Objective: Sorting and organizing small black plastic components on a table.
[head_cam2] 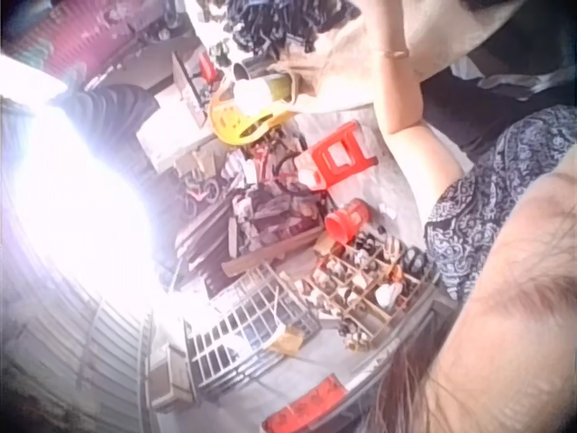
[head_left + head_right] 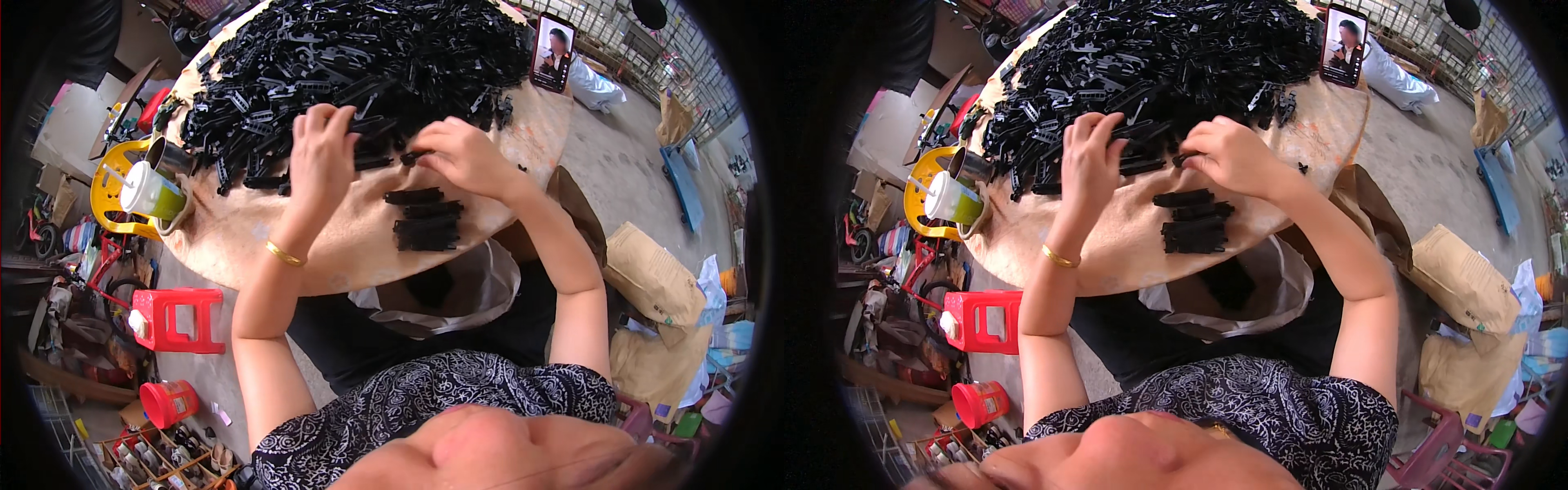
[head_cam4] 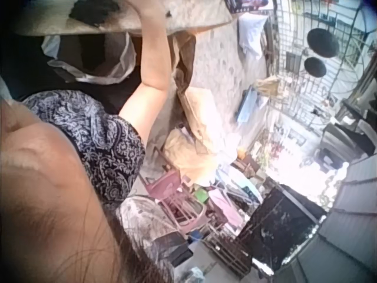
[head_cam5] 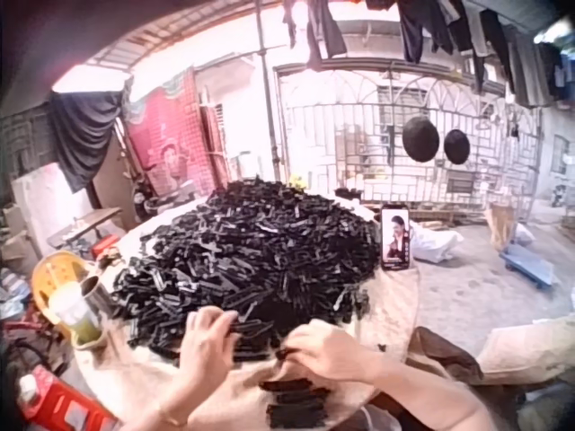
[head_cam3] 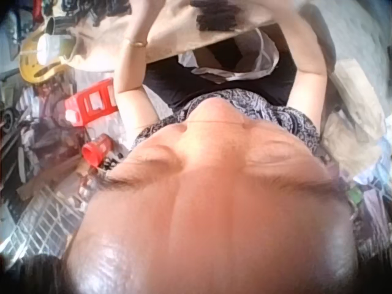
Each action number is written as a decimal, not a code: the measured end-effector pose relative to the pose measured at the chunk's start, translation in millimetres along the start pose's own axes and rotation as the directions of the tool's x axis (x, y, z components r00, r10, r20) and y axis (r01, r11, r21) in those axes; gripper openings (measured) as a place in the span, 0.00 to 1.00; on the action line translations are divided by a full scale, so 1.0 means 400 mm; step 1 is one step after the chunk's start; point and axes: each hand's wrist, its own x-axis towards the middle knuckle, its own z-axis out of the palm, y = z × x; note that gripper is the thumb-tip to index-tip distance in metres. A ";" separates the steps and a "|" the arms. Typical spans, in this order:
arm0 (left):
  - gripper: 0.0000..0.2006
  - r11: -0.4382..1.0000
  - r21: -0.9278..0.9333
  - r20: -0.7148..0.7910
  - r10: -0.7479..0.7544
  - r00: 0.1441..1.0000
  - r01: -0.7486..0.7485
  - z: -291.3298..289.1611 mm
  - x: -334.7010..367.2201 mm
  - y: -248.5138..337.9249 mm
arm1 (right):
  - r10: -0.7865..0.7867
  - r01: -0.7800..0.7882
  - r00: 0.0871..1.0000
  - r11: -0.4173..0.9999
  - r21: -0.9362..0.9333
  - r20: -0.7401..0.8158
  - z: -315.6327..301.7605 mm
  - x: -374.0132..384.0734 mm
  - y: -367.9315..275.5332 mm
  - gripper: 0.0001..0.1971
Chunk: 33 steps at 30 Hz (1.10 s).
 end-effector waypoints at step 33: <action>0.20 0.681 -0.602 0.410 -0.184 0.893 0.417 -0.006 -0.025 0.070 | 0.310 -0.284 0.951 0.862 0.421 0.006 0.005 -0.016 -0.047 0.18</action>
